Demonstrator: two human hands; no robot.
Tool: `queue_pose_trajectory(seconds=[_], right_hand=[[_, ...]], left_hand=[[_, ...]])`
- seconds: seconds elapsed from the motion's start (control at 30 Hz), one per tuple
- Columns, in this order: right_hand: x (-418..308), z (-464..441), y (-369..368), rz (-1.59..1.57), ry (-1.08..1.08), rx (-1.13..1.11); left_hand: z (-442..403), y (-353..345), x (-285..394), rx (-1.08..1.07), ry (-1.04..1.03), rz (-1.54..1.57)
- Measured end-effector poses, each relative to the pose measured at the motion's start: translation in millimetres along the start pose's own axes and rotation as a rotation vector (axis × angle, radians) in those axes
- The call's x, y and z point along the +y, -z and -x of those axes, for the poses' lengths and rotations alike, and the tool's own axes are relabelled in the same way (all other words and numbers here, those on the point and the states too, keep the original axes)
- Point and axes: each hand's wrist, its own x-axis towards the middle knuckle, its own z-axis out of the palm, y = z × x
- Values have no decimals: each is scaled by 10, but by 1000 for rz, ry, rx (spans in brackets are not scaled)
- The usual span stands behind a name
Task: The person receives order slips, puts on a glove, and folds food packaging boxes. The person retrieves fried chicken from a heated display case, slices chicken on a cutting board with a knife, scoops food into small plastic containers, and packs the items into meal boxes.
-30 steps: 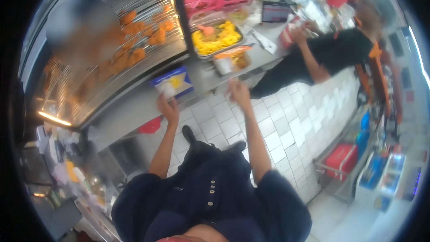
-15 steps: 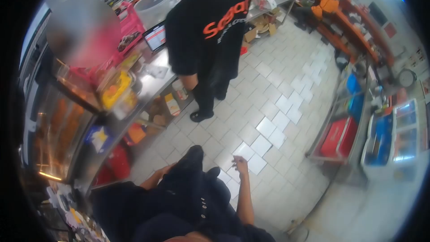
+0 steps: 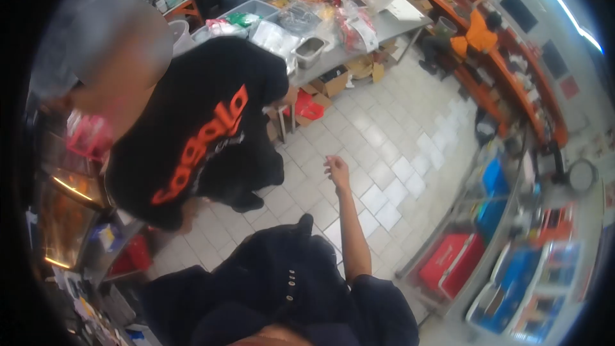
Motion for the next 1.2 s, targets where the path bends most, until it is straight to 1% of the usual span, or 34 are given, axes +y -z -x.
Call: queue_pose_trajectory(seconds=[0.03,0.1,0.17,0.2,0.27,0.3,0.37,0.4,0.43,0.5,0.57,0.6,0.63,0.67,0.7,0.73,0.77,0.8,0.83,0.87,0.9,0.93,1.0,1.03,1.07,1.13,1.17,1.2], right_hand=[[-171,-298,98,38,39,-21],[-415,-847,277,39,37,-46],[-685,-1397,378,70,38,-97],[-819,-1674,403,80,39,-138],[-1077,-2152,466,112,21,-217],[-1232,-2380,480,130,42,-269],[-1467,-2878,465,155,54,-364],[-1567,-3080,508,142,44,-428],[-1752,-3331,510,131,46,-501],[-2177,-3686,430,154,28,-631],[-2560,-4081,245,175,37,-809],[-2743,-4294,111,182,39,-848],[-2902,-4473,-40,219,97,-936],[-3068,-4626,-189,257,152,-1024],[-3322,-4719,-364,288,130,-1077],[-3479,-4863,-559,299,127,-1110],[-3605,-5001,-777,348,247,-1182],[-3693,-5131,-1021,390,368,-1248],[-3754,-5252,-1286,390,366,-1272],[-3816,-5361,-1551,425,499,-1261],[-3871,-5459,-1835,456,637,-1240],[-3931,-5529,-2123,454,636,-1251],[-4080,-5663,-2705,489,864,-1230],[-4157,-5725,-2988,490,872,-1236],[-4220,-5769,-3283,535,924,-1263],[-4343,-5832,-3856,601,985,-1302],[-4401,-5867,-4154,638,1039,-1297],[-4404,-5920,-4423,681,1084,-1297]], left_hand=[[-185,-84,510,-18,-15,104],[-462,-203,1561,-86,-41,234],[-497,-120,2822,-237,-82,242],[-649,-102,3222,-212,-74,267],[-973,-145,3854,-252,-221,90],[-1130,-164,4226,-220,-207,118],[-1465,-166,5019,-197,-338,20],[-1656,-201,5387,-124,-392,112],[-1891,-205,5706,-110,-487,367],[-2237,-96,6363,171,-522,546],[-2550,225,6851,512,-631,555],[-2733,456,6946,662,-648,536],[-2873,671,6963,807,-652,521],[-2924,893,7113,944,-640,579],[-3002,1108,7181,1047,-651,701],[-3010,1323,7288,1130,-635,738],[-3038,1516,7317,1202,-623,752],[-3119,1701,7299,1231,-618,752],[-3208,1866,7264,1324,-591,794],[-3294,1989,7226,1413,-560,838],[-3333,2112,7239,1425,-519,862],[-3411,2281,7177,1436,-516,861],[-3621,2752,6975,1465,-497,685],[-3719,3065,6827,1491,-468,553],[-3816,3410,6688,1498,-473,555],[-4019,4112,6475,1613,-453,209],[-4136,4499,6406,1627,-457,231],[-4264,4818,6302,1673,-411,48]])
